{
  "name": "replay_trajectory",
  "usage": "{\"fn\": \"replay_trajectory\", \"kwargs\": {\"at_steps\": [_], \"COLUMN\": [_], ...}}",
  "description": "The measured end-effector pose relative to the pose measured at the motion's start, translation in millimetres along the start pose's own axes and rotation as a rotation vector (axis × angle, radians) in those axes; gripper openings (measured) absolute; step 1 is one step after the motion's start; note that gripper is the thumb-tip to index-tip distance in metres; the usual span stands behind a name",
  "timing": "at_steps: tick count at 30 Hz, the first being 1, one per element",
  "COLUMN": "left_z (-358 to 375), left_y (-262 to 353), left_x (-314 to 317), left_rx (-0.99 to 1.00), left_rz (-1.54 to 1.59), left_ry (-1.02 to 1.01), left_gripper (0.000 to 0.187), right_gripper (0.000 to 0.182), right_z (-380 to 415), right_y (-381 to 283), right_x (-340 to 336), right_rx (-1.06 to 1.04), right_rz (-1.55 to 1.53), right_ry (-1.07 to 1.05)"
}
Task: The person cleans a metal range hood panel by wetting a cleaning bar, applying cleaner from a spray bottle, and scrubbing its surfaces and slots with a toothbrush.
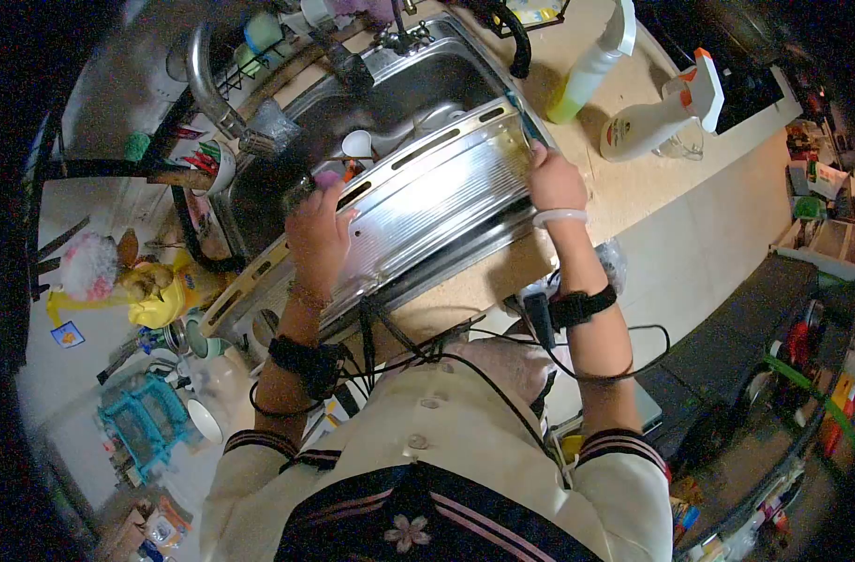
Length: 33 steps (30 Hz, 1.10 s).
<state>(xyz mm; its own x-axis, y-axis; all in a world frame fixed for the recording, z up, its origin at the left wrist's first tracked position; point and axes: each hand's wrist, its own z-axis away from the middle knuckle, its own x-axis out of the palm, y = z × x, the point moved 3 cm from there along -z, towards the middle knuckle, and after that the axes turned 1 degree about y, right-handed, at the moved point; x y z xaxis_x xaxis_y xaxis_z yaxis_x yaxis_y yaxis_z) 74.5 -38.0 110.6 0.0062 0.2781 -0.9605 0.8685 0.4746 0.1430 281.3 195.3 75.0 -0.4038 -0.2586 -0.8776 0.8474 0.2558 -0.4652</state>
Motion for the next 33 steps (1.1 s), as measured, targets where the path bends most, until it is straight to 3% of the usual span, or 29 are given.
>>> {"fn": "replay_trajectory", "kwargs": {"at_steps": [4,7,9,18,33], "left_z": [-2,-1,-2,-1,-1], "left_y": [0,-1,-1,-1,5], "left_x": [0,3,1,3,1], "left_rx": [0.003,0.001,0.001,0.001,-0.038], "left_rz": [-0.020,0.016,-0.001,-0.019,-0.101], "left_ry": [-0.002,0.004,-0.002,-0.028,-0.115], "left_gripper": [0.039,0.038,0.038,0.039,0.039], "right_gripper": [0.044,0.043,0.043,0.046,0.047], "right_z": [35,-2,17,2,22], "right_y": [-26,-1,-7,19,9], "right_x": [9,-5,13,5,16], "right_rx": [-0.229,0.043,-0.121,0.038,0.002], "right_rz": [0.098,0.036,0.079,0.076,0.005], "right_ry": [-0.073,0.008,0.016,0.019,0.053]}}
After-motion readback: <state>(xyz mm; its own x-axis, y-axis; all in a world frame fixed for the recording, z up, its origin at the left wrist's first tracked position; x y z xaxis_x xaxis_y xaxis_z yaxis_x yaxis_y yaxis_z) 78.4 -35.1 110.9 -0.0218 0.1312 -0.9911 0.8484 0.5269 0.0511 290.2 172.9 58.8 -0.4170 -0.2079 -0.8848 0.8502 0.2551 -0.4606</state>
